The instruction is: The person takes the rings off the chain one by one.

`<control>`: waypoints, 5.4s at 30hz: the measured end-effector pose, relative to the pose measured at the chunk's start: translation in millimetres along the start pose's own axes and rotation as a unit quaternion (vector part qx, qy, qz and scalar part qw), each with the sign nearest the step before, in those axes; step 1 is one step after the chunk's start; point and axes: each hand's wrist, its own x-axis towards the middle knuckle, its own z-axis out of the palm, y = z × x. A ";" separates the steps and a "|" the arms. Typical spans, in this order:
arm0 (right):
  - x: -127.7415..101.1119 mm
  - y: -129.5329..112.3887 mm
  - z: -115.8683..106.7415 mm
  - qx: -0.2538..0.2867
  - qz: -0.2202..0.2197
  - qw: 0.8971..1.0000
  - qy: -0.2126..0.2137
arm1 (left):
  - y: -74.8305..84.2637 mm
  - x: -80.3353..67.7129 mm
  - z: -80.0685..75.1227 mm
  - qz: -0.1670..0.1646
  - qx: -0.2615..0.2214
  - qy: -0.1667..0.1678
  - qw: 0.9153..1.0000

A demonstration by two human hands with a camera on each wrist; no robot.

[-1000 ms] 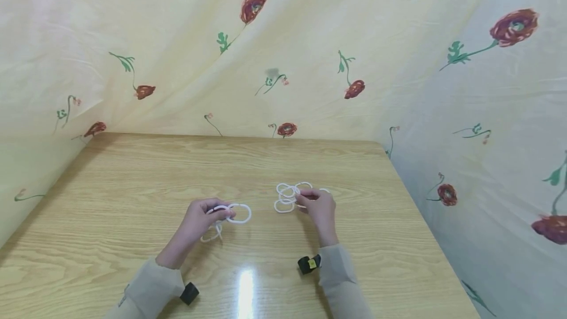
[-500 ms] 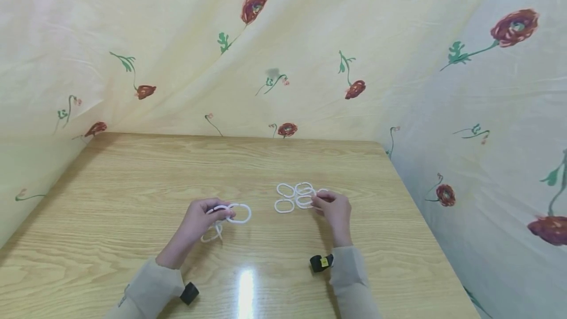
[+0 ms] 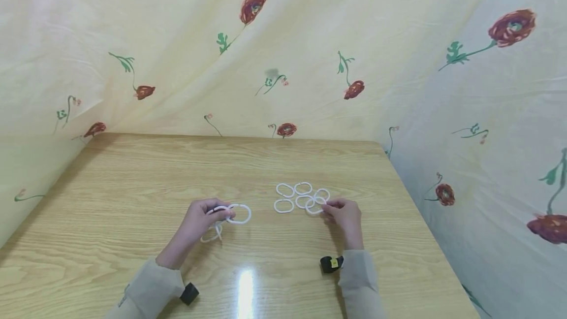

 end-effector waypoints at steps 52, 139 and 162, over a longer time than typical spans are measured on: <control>-12.7 -20.0 0.4 -0.078 -0.060 0.995 -0.010 | 1.4 -1.2 1.8 0.003 0.001 0.017 1.000; -71.6 -64.7 109.9 0.149 -0.118 0.973 -0.133 | -1.0 -7.4 -2.6 0.031 -0.026 -0.052 0.998; -69.1 -63.2 104.9 0.168 -0.093 0.972 -0.137 | 0.8 -11.9 -6.1 0.041 -0.074 -0.036 0.996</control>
